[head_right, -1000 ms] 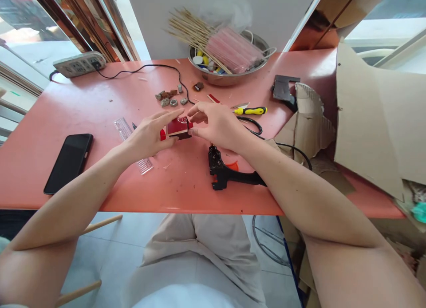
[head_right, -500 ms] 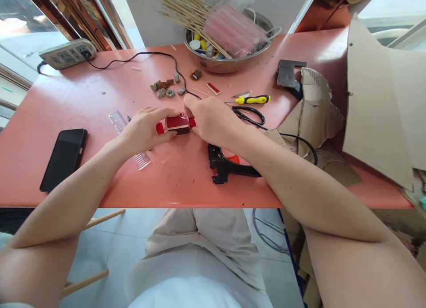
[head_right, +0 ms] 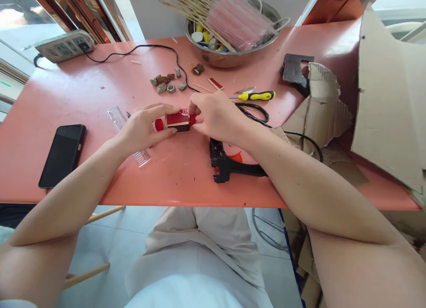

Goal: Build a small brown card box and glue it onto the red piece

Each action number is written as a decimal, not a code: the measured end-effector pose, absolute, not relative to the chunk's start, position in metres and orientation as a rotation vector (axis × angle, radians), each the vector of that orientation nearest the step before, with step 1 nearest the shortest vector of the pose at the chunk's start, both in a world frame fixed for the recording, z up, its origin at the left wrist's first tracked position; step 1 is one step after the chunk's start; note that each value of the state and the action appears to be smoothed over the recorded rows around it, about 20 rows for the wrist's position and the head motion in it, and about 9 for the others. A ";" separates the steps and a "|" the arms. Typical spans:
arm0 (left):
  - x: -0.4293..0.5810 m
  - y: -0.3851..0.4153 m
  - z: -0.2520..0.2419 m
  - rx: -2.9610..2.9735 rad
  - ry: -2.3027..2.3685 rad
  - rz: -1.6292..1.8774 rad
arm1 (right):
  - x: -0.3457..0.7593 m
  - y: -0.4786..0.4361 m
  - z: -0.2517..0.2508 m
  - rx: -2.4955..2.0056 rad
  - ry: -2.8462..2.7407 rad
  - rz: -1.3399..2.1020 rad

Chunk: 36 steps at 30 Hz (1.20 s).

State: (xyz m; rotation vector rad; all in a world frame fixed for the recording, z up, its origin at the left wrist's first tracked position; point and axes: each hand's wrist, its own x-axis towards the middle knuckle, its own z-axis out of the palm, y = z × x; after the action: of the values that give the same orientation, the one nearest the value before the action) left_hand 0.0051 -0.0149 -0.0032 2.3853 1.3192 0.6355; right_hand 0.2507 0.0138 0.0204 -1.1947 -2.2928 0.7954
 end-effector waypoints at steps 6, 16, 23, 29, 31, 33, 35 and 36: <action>0.004 -0.013 -0.007 2.389 1.274 0.683 | 0.245 0.012 0.022 -1.222 -2.417 0.642; 0.002 -0.010 -0.010 2.378 1.259 0.688 | 0.244 0.018 0.012 -1.209 -2.495 0.484; 0.005 -0.014 -0.008 2.391 1.279 0.681 | 0.245 0.014 0.020 -1.220 -2.535 0.509; 0.004 -0.015 -0.007 2.376 1.361 0.667 | 0.279 0.002 0.034 -1.205 -2.603 0.452; 0.003 -0.015 -0.007 2.349 1.374 0.684 | 0.297 -0.013 0.039 -1.200 -2.678 0.489; 0.003 -0.015 -0.008 2.308 1.363 0.710 | 0.313 -0.032 0.040 -1.224 -2.720 0.501; 0.003 -0.015 -0.008 2.258 1.348 0.729 | 0.326 -0.053 0.037 -1.234 -2.734 0.501; 0.003 -0.015 -0.007 2.236 1.345 0.731 | 0.331 -0.062 0.034 -1.219 -2.728 0.488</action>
State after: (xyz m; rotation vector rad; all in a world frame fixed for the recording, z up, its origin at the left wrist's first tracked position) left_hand 0.0032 -0.0151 -0.0072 2.2363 1.3447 0.7306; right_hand 0.3305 -0.0624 0.0341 -1.2193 -2.7278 0.4884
